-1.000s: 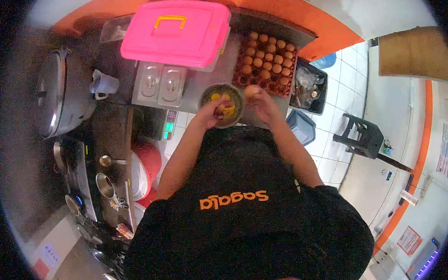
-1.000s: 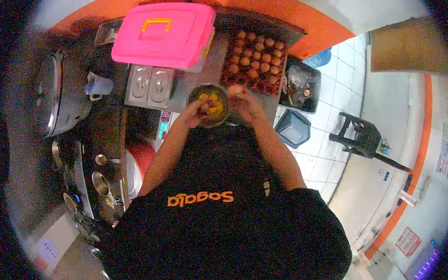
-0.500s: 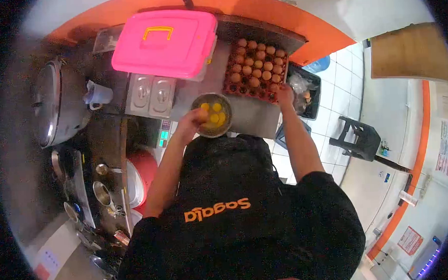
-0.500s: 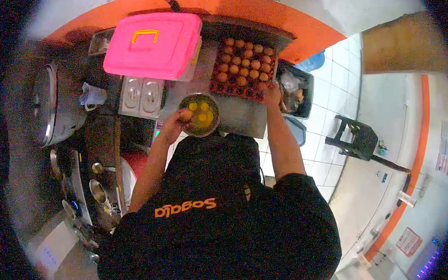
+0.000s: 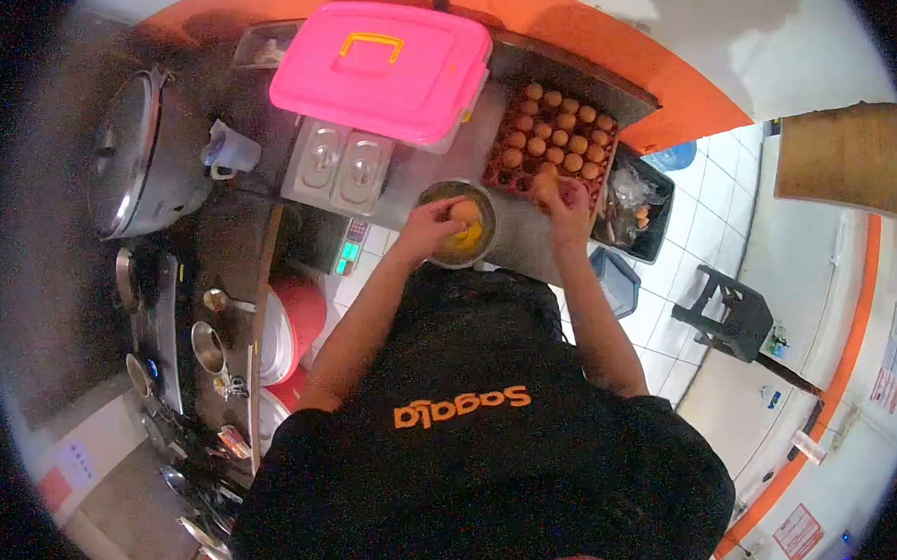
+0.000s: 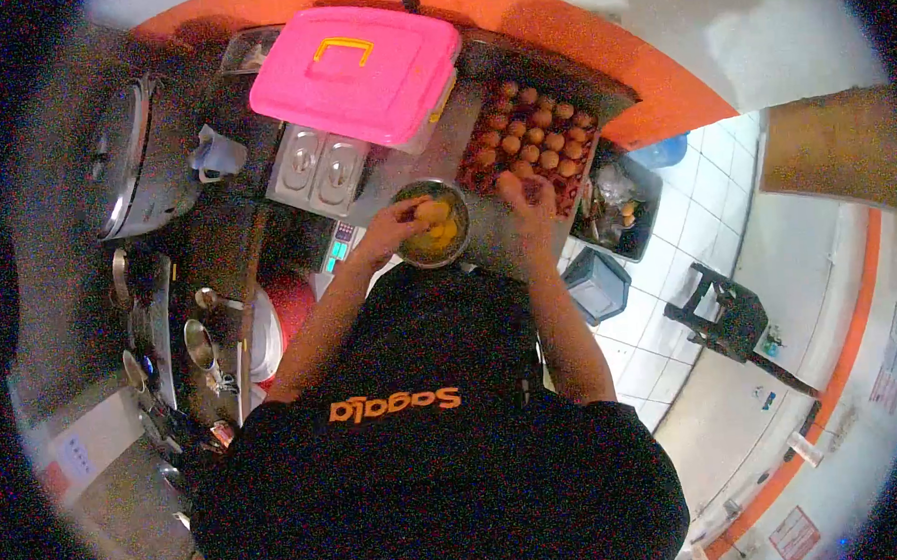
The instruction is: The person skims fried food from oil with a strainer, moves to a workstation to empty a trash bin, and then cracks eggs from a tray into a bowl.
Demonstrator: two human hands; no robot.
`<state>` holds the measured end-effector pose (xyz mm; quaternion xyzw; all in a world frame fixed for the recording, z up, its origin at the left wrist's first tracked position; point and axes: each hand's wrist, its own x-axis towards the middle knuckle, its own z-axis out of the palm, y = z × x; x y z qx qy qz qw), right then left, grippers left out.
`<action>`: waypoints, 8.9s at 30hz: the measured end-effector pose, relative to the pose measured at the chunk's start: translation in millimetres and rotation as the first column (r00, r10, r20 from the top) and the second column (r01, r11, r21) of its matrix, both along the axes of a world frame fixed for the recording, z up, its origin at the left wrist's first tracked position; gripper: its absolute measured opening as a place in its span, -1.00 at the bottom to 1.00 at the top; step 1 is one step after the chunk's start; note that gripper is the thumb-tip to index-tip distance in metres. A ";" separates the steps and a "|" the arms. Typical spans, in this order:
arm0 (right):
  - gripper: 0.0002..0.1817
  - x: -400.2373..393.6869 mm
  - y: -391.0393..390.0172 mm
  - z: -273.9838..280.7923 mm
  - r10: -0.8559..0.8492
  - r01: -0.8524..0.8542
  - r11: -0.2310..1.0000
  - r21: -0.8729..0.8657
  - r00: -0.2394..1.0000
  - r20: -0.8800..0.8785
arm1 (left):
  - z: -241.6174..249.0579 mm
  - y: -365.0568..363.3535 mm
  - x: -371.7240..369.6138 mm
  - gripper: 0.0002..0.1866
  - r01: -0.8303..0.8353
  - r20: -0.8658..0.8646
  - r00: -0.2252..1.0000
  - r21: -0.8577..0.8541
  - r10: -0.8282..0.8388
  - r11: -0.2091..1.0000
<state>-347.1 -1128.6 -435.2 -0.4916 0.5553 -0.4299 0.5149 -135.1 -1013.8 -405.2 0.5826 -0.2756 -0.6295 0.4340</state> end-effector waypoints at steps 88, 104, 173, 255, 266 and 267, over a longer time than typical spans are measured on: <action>-0.70 -15.4 32.1 -11.3 -0.031 -0.411 0.746 0.524 0.764 0.644 | -80.2 -49.6 -24.0 -0.51 0.247 0.184 0.943 0.170 -0.277 0.954; -0.82 -234.1 44.9 -43.0 -0.377 0.185 0.887 0.423 0.819 0.433 | -190.0 -171.4 -53.1 -0.37 0.375 0.824 0.564 -0.201 -0.051 0.905; -0.57 73.1 43.6 -49.7 0.687 -0.608 0.726 0.322 0.657 -0.309 | -57.3 18.4 -11.2 -0.68 0.021 0.764 0.554 -0.411 0.332 0.911; -0.72 50.3 30.7 -31.3 0.259 -0.587 0.612 0.530 0.782 0.567 | -22.6 -9.6 -3.9 -0.60 0.032 0.345 0.938 -0.208 0.042 0.978; -0.80 86.8 40.1 -45.5 0.373 -0.631 0.422 0.651 0.775 0.509 | -62.6 18.1 23.2 -0.57 0.008 0.417 0.907 -0.175 0.067 0.984; -0.82 87.5 42.1 -47.0 0.330 -0.587 0.463 0.664 0.809 0.486 | -64.9 18.6 22.7 -0.57 0.005 0.415 0.907 -0.173 0.068 0.985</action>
